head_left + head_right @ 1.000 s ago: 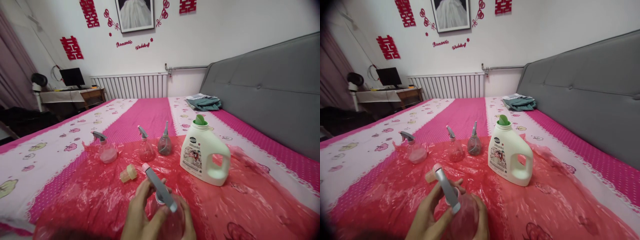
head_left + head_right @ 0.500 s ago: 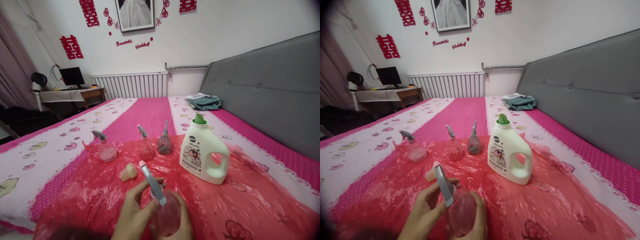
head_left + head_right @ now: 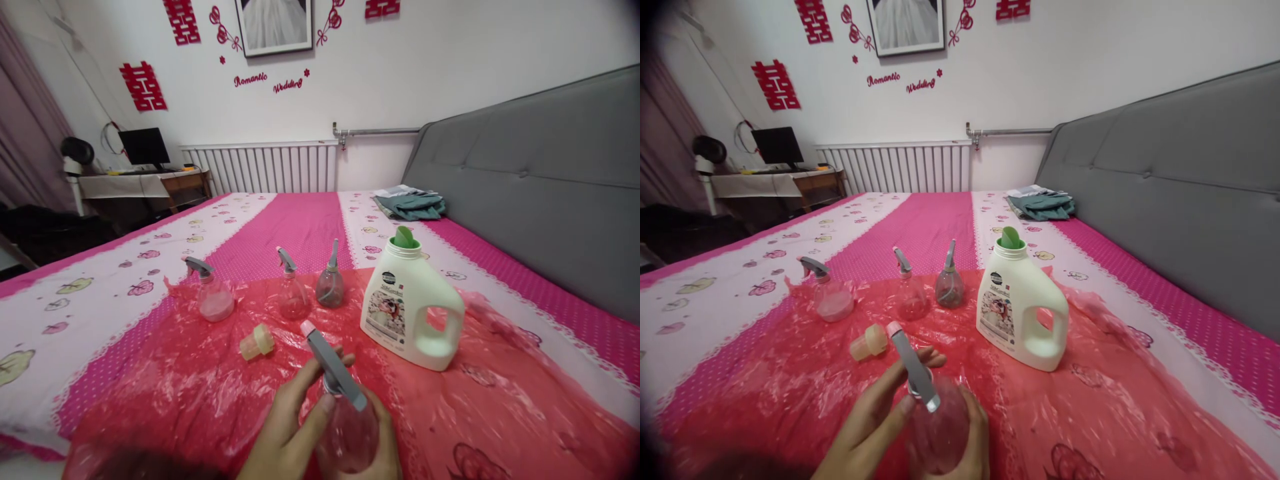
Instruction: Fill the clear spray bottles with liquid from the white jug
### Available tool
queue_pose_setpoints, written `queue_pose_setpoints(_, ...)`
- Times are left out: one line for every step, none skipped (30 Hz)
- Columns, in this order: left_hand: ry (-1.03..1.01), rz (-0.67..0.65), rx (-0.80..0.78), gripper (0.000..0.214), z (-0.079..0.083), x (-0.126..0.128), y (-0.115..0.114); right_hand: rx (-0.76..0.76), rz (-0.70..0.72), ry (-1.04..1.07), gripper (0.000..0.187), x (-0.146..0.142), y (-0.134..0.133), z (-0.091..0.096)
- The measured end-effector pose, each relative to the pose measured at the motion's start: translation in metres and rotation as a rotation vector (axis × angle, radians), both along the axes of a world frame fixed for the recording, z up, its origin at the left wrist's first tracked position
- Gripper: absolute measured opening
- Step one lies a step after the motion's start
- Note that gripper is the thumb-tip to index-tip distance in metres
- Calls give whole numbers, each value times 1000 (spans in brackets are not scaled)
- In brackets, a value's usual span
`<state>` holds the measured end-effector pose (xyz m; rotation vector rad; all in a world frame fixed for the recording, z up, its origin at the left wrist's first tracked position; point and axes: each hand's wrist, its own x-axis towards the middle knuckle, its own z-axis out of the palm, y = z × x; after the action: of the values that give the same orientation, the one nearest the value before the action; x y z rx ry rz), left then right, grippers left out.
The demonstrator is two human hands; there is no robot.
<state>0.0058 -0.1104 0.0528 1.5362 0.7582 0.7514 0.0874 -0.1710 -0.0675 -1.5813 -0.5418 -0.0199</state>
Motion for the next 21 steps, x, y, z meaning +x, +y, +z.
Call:
queue_pose_setpoints(5, 5, 23, 51, 1, -1, 4, -3, -4, 0, 76, 1, 0, -1)
queue_pose_setpoints(0, 32, 55, 49, 3, -1, 7, -9, -5, -3, 76, 1, 0, -1)
queue_pose_setpoints(-19, 70, 92, 47, 6, 1, 11, -20, -6, -9, 76, 2, -1, -1)
queue_pose_setpoints(-47, 104, 122, 43, 11, 5, 13, -35, -6, -20, 76, 1, -1, -1)
queue_pose_setpoints(-83, 136, 145, 40, 17, 8, 15, -53, -5, -30, 76, 1, -1, -2)
queue_pose_setpoints(-121, 161, 158, 37, 23, 12, 17, -70, -2, -37, 76, 0, -1, -2)
queue_pose_setpoints(-160, 189, 159, 37, 30, 16, 18, -84, 4, -41, 76, 0, -1, -2)
queue_pose_setpoints(-205, 225, 159, 37, 36, 18, 19, -94, 10, -42, 77, 0, -1, -3)
queue_pose_setpoints(-248, 262, 156, 38, 41, 20, 21, -101, 16, -41, 77, 0, -2, -4)
queue_pose_setpoints(-286, 301, 151, 39, 46, 21, 23, -103, 17, -38, 78, 0, -1, -4)
queue_pose_setpoints(-319, 334, 147, 39, 51, 21, 25, -103, 13, -37, 78, 1, -1, -5)
queue_pose_setpoints(-345, 359, 143, 39, 55, 21, 27, -99, 12, -36, 77, 2, -1, -6)
queue_pose_setpoints(-366, 380, 139, 39, 59, 20, 28, -94, 10, -34, 77, 2, 0, -7)
queue_pose_setpoints(-381, 398, 138, 39, 63, 19, 30, -89, 7, -34, 76, 3, 0, -8)
queue_pose_setpoints(-392, 416, 139, 40, 67, 18, 31, -84, 6, -36, 75, 3, 1, -8)
queue_pose_setpoints(-404, 436, 140, 40, 70, 17, 32, -81, 4, -39, 74, 3, 1, -8)
queue_pose_setpoints(-419, 459, 139, 40, 73, 17, 32, -78, 4, -41, 73, 3, 2, -8)
queue_pose_setpoints(-437, 487, 137, 40, 75, 17, 33, -75, 4, -42, 73, 3, 2, -7)
queue_pose_setpoints(-459, 514, 132, 39, 76, 16, 33, -75, 4, -44, 72, 3, 2, -7)
queue_pose_setpoints(-486, 536, 126, 39, 77, 16, 33, -75, 9, -47, 72, 3, 2, -7)
queue_pose_setpoints(-517, 551, 120, 38, 76, 15, 33, -79, 10, -49, 72, 3, 2, -6)
